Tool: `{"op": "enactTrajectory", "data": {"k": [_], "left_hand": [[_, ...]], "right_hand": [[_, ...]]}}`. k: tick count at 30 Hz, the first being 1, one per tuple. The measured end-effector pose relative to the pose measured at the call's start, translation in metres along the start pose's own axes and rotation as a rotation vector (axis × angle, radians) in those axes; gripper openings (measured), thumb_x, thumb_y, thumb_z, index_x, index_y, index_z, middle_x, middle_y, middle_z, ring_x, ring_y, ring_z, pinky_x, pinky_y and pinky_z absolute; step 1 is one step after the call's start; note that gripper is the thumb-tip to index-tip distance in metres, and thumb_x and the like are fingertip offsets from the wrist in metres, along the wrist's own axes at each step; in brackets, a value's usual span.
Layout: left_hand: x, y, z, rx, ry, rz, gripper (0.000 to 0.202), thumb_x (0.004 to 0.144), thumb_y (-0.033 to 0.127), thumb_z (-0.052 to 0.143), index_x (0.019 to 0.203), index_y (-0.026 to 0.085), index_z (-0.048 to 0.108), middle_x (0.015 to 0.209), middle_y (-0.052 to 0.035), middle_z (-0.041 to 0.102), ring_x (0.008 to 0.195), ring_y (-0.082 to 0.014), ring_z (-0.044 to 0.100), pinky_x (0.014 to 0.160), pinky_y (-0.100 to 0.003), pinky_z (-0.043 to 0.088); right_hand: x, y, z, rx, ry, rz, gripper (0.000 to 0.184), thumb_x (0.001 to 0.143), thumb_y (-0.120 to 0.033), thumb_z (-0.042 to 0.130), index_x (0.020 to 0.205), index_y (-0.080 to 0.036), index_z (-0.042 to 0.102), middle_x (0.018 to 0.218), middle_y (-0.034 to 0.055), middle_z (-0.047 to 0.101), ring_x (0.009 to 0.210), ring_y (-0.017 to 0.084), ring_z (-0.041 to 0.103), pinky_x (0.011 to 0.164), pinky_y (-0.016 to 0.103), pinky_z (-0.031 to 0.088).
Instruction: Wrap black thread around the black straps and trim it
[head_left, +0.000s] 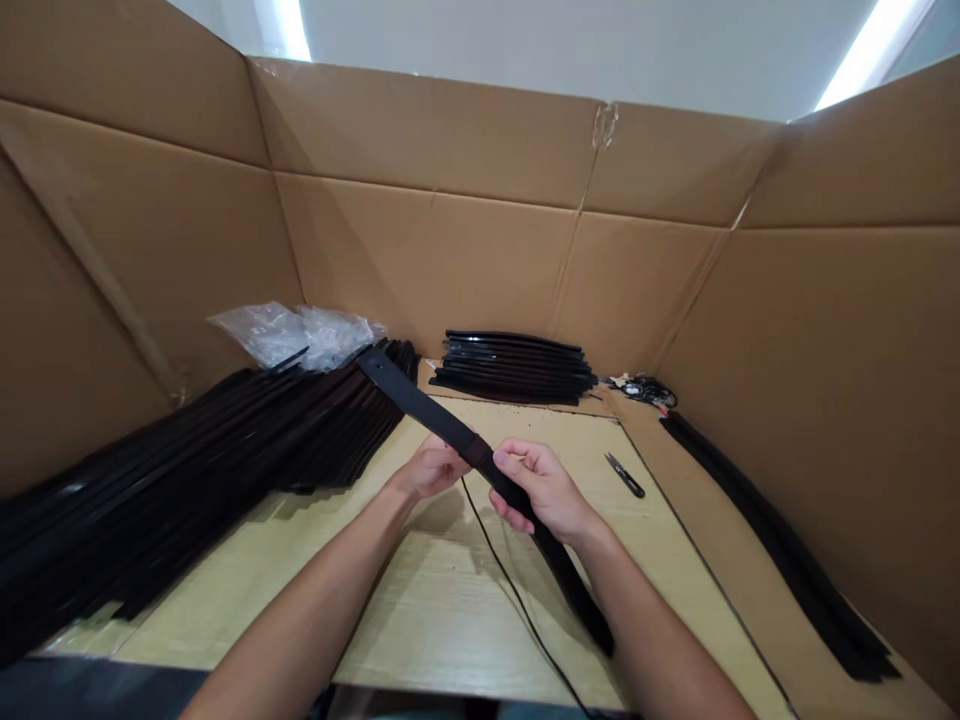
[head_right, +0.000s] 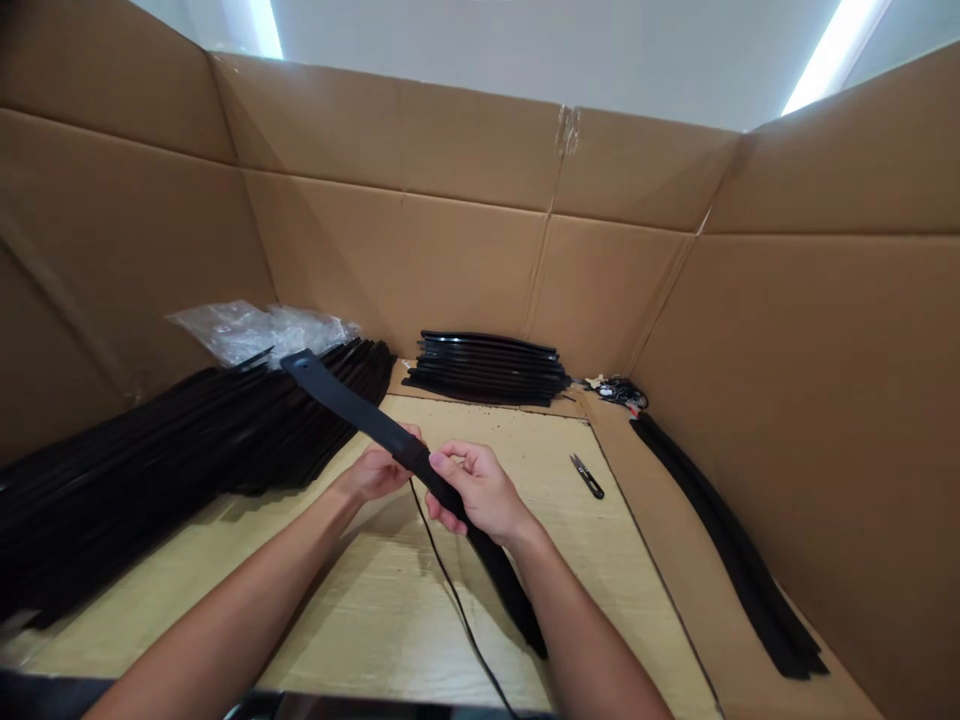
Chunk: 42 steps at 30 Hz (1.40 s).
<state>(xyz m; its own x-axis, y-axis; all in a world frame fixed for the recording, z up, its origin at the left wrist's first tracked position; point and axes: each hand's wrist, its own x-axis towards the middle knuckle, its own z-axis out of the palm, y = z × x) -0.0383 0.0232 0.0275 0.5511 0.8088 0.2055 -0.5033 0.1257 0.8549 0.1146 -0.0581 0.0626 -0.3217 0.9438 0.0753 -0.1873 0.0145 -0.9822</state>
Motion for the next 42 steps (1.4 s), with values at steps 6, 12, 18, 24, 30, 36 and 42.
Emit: {"op": "enactTrajectory", "data": {"k": [6,12,18,24,30,36,42], "left_hand": [[0.002,-0.005,0.003,0.011,0.084,0.03,0.024,0.051,0.024,0.081,0.058,0.014,0.061,0.053,0.0031,0.055,0.047,-0.0064,0.044,0.045,-0.019,0.03],[0.005,-0.008,0.008,0.02,0.13,0.053,0.036,0.047,0.035,0.087,0.056,0.014,0.059,0.052,0.0046,0.054,0.046,-0.0057,0.044,0.045,-0.019,0.03],[0.006,-0.01,0.014,0.001,0.105,0.059,0.047,0.04,0.043,0.09,0.055,0.016,0.055,0.043,0.0081,0.045,0.039,-0.0056,0.04,0.041,-0.019,0.029],[0.005,-0.01,0.014,-0.002,0.097,0.07,0.046,0.041,0.042,0.09,0.057,0.016,0.056,0.047,0.0066,0.049,0.041,-0.0047,0.04,0.041,-0.018,0.028],[0.006,-0.012,0.009,0.018,0.106,0.054,0.043,0.045,0.043,0.088,0.057,0.015,0.057,0.045,0.0058,0.048,0.041,-0.0055,0.039,0.042,-0.018,0.026],[0.004,-0.012,0.009,0.021,0.145,0.052,0.035,0.05,0.036,0.083,0.058,0.016,0.056,0.05,0.0051,0.049,0.045,-0.005,0.037,0.044,-0.019,0.025],[0.005,-0.015,0.013,0.029,0.122,-0.001,0.031,0.052,0.027,0.079,0.053,0.016,0.05,0.044,0.011,0.024,0.039,-0.0017,0.015,0.041,-0.021,0.01]], "right_hand": [[0.0,0.004,0.005,-0.004,-0.002,0.021,0.042,0.077,-0.056,0.066,0.078,-0.016,0.055,0.048,-0.0026,0.062,0.027,0.005,0.042,0.025,0.014,0.029],[0.001,0.009,0.007,-0.026,-0.01,0.029,0.042,0.077,-0.058,0.064,0.079,-0.018,0.053,0.048,-0.0034,0.062,0.028,0.006,0.043,0.026,0.014,0.029],[0.001,0.01,0.006,-0.053,-0.026,0.091,0.043,0.076,-0.06,0.063,0.08,-0.018,0.053,0.048,-0.0038,0.062,0.029,0.005,0.042,0.026,0.014,0.029],[0.001,0.008,0.007,-0.069,-0.041,0.065,0.042,0.077,-0.059,0.062,0.077,-0.019,0.05,0.048,-0.0038,0.062,0.028,0.006,0.042,0.026,0.014,0.028],[-0.001,0.007,0.006,-0.086,-0.023,0.007,0.039,0.081,-0.055,0.061,0.074,-0.019,0.047,0.049,-0.0028,0.063,0.029,0.006,0.044,0.027,0.014,0.031],[-0.002,0.004,0.005,-0.078,0.012,-0.036,0.038,0.081,-0.054,0.062,0.074,-0.02,0.046,0.052,-0.0013,0.066,0.031,0.007,0.046,0.028,0.014,0.033],[0.002,0.001,-0.003,-0.113,0.214,-0.08,0.041,0.076,-0.056,0.065,0.071,-0.019,0.049,0.052,0.0006,0.067,0.031,0.008,0.047,0.029,0.016,0.033]]}}
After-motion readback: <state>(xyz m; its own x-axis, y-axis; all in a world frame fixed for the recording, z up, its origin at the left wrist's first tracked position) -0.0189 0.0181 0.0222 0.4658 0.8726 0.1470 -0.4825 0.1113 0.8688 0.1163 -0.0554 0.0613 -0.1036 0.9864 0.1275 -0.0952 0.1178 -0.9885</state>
